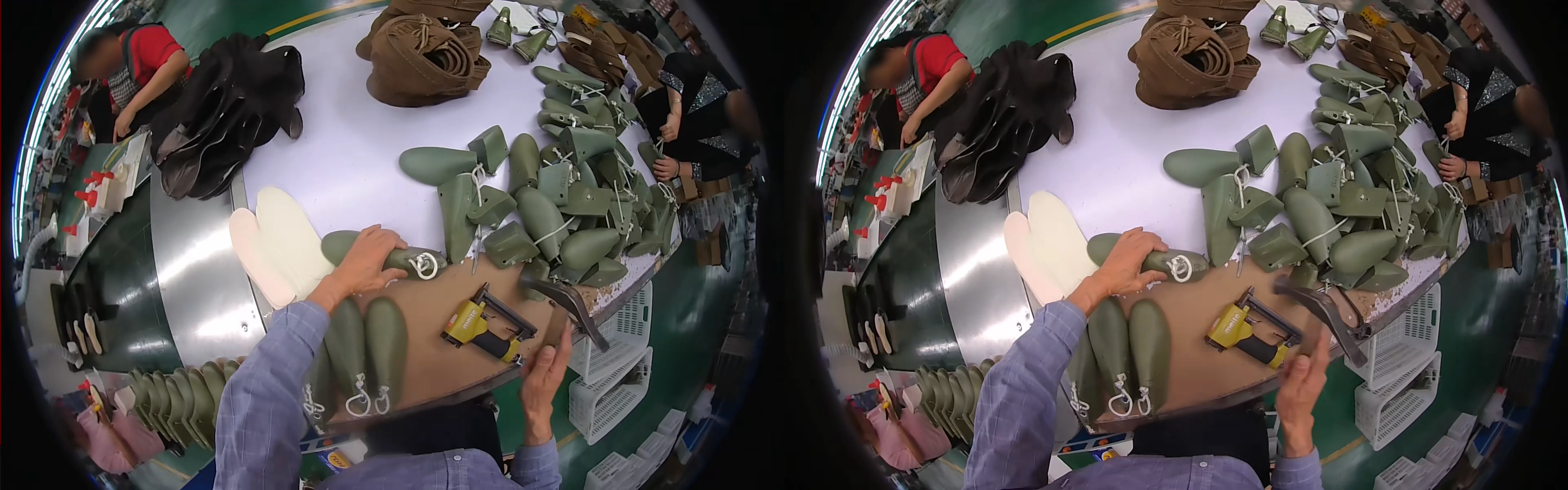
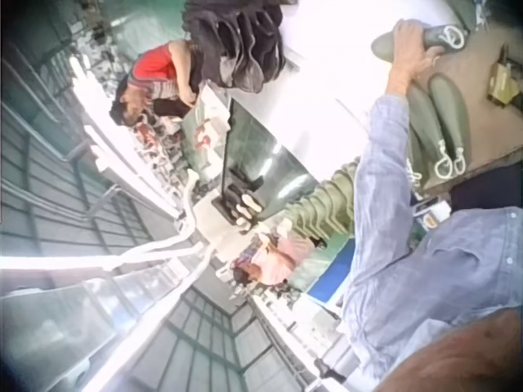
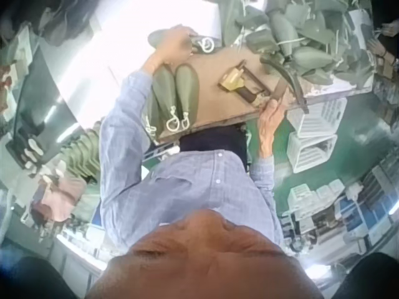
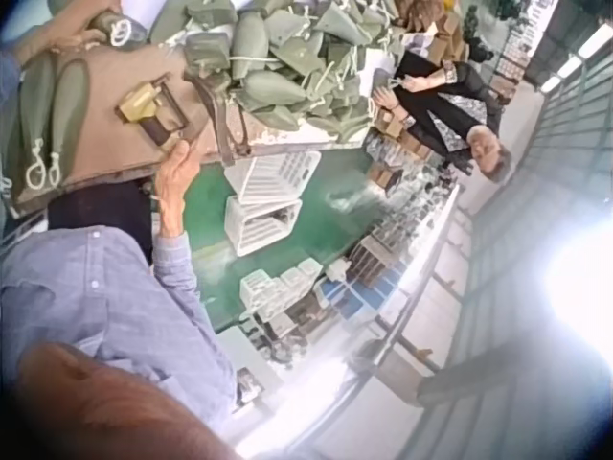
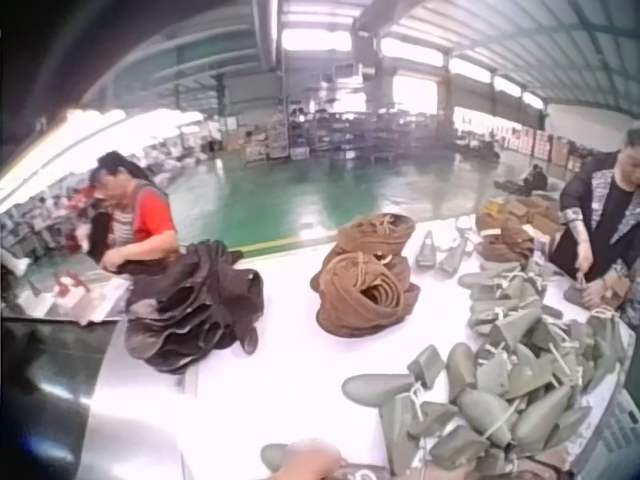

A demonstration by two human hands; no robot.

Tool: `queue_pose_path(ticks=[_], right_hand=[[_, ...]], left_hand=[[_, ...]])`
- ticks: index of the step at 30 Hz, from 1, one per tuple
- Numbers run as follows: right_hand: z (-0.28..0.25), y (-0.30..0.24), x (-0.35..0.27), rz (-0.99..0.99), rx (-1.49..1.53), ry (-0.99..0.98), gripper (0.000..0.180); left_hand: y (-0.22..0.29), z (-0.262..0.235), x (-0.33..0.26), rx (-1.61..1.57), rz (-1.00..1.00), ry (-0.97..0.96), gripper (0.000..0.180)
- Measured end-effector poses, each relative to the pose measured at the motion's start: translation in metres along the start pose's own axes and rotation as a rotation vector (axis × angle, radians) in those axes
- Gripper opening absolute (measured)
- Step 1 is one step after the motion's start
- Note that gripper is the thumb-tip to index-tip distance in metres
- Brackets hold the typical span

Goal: The person assembles green slip-on shoes by inserting white elastic laces through eyelets and securing them with a hammer and nail gun. They repeatedly pick up shoe uppers, thread the laces, and fasten them, then place the finished units on the table.

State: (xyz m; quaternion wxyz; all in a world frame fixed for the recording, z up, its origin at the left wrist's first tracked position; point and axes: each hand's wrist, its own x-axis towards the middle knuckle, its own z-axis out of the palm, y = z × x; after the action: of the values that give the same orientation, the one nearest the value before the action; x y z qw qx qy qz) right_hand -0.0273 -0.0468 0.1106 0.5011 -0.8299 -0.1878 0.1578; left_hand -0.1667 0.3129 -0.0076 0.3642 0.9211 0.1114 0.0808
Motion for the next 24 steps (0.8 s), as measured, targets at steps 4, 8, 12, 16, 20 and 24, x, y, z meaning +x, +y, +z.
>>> queue_pose_path(ticks=[4,8,12,16,20,24], right_hand=[[0.088,-0.014,0.028,-0.191,-0.135,-0.287,0.060],[0.106,-0.030,0.040,-0.018,-0.132,-0.433,0.055],[0.112,0.037,-0.002,-0.147,-0.004,-0.180,0.051],[0.117,-0.019,0.023,-0.207,-0.196,-0.370,0.047],[0.023,0.026,0.027,-0.398,-0.426,-0.189,0.049],[-0.068,0.105,0.007,-0.389,-0.657,0.085,0.043]], left_hand=[[0.001,-0.003,0.005,-0.003,0.016,-0.032,0.054],[0.003,-0.001,-0.008,0.035,0.005,-0.044,0.054],[0.001,-0.001,0.007,0.016,0.064,-0.060,0.057],[-0.013,-0.021,-0.003,0.048,0.016,-0.138,0.054],[-0.026,-0.082,0.001,0.234,-0.142,-0.473,0.057],[-0.016,-0.121,0.066,0.317,-0.380,-0.883,0.070]])
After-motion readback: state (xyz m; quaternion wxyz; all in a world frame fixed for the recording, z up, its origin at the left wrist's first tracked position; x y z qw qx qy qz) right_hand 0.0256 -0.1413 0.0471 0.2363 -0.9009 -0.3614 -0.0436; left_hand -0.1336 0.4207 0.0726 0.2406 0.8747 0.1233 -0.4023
